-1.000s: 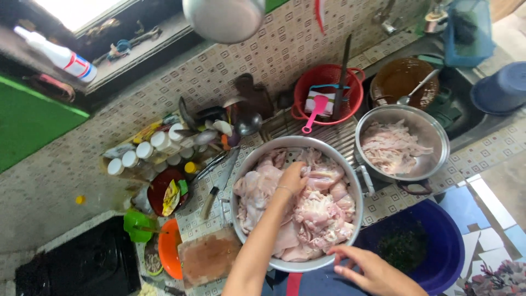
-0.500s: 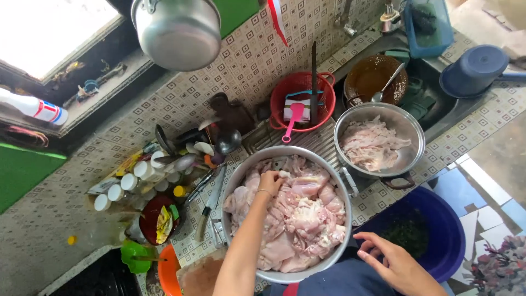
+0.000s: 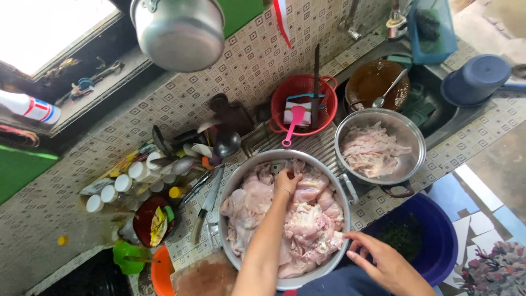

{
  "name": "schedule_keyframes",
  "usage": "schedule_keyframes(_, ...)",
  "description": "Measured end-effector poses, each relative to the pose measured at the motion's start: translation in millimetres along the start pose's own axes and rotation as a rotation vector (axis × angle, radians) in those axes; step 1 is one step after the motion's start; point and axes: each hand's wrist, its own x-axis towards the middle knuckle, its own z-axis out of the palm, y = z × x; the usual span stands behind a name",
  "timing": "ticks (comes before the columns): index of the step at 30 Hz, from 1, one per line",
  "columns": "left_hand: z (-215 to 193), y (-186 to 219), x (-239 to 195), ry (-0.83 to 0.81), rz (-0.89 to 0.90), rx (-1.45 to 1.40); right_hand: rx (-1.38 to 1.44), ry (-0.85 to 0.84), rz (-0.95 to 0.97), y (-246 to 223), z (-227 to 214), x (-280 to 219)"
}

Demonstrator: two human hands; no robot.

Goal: Removing skin and fat from raw chicken pieces by hand in a large metal bowl.

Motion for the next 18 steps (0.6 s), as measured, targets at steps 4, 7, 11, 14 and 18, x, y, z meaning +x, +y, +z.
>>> schedule_keyframes(4,25.1,-5.5,1.2,0.232,-0.110,-0.167,0.015,-0.101,0.145,6.6,0.1,-0.1)
schedule_keyframes(7,14.4,-7.2,1.3,0.278,-0.137,-0.338,0.030,-0.041,0.091,17.0,9.8,0.0)
schedule_keyframes(11,19.4,-48.7,25.5,0.376,0.050,-0.345,0.019,-0.029,0.046,1.3,4.9,-3.0)
schedule_keyframes(14,-12.8,-49.8,28.0,0.304,0.117,-0.525,-0.022,-0.059,0.088,-8.9,-1.9,1.6)
schedule_keyframes(18,-59.2,-42.8,18.5,0.159,0.125,-0.425,-0.050,-0.094,0.075,-10.4,-4.2,5.2)
